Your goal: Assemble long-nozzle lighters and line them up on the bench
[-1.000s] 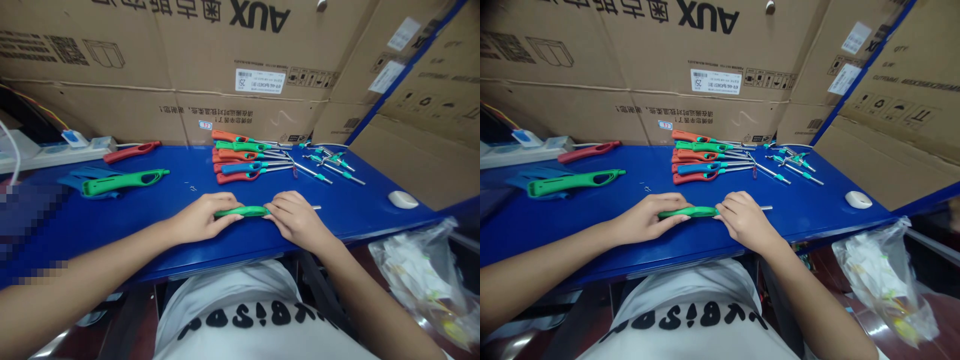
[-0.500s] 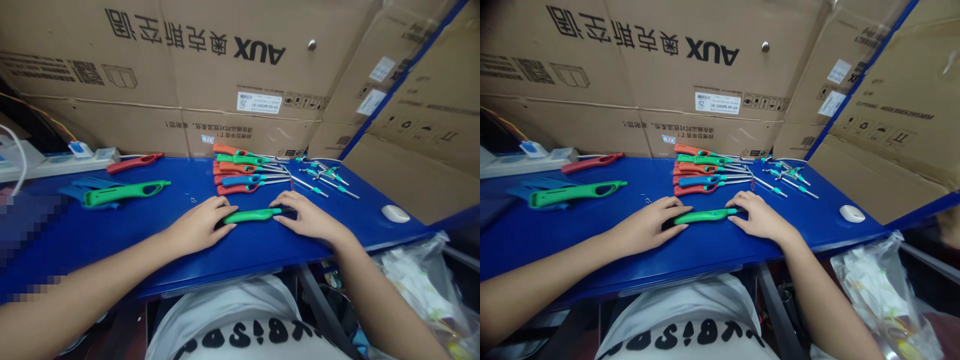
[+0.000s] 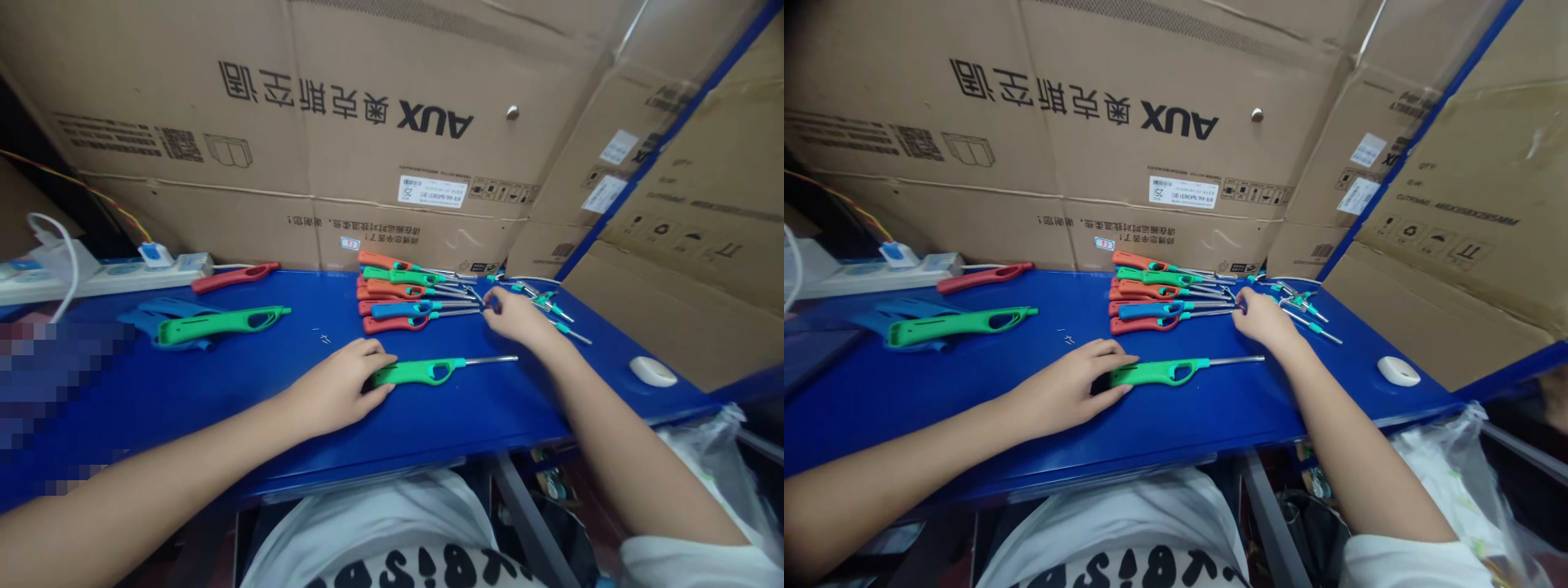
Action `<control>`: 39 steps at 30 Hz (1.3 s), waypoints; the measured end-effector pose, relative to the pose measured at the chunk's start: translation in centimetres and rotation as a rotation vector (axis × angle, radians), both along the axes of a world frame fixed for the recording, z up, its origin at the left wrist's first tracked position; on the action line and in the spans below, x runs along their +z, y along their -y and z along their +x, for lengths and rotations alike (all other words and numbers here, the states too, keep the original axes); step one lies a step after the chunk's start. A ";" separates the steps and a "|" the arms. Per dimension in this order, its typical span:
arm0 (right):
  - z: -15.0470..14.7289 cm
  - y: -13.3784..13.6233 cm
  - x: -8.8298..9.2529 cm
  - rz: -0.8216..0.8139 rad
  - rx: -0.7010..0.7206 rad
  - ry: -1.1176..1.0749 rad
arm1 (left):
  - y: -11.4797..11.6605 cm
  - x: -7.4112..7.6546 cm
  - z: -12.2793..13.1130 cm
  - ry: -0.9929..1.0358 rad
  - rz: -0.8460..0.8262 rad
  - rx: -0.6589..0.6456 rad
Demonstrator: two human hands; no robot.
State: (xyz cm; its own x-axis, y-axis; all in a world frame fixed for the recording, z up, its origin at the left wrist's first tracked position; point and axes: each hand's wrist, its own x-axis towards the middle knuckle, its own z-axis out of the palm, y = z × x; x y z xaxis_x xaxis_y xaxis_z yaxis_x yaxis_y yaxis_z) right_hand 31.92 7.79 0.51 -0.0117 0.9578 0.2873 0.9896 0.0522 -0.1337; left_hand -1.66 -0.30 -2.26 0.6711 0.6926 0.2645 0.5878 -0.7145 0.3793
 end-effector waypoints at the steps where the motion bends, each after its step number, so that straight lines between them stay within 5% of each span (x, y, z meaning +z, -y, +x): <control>1: 0.1 0.0 0.9 0.028 -0.005 -0.005 | 0.0 0.0 0.0 0.002 -0.003 0.001; 7: -2.3 -0.3 5.5 0.204 0.060 -0.150 | 0.2 0.0 0.2 -0.018 -0.016 -0.001; 17: -11.0 1.4 0.3 0.102 0.594 -0.307 | 0.1 -0.8 0.4 0.002 0.053 0.003; 23: -12.9 2.7 0.2 -0.160 0.415 -0.158 | -0.2 -1.1 0.6 0.053 0.030 -0.020; 30: -13.1 1.8 2.9 -0.420 0.493 -0.009 | 0.1 -0.8 0.7 0.066 0.009 -0.038; 35: -15.2 0.4 5.2 -0.217 0.629 -0.509 | 0.1 -0.8 0.6 0.078 0.010 -0.042; 39: -19.0 -0.1 3.1 -0.152 0.798 -1.132 | -0.2 -0.7 0.3 0.085 0.003 -0.089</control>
State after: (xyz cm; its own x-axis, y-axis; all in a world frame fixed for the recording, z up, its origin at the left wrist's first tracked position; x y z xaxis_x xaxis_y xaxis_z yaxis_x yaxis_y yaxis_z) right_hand 12.95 7.93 3.60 -0.3971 0.8246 0.4029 0.0510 0.4581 -0.8874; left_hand -1.32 -0.08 -2.98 0.7048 0.6303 0.3256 0.4878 -0.7638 0.4227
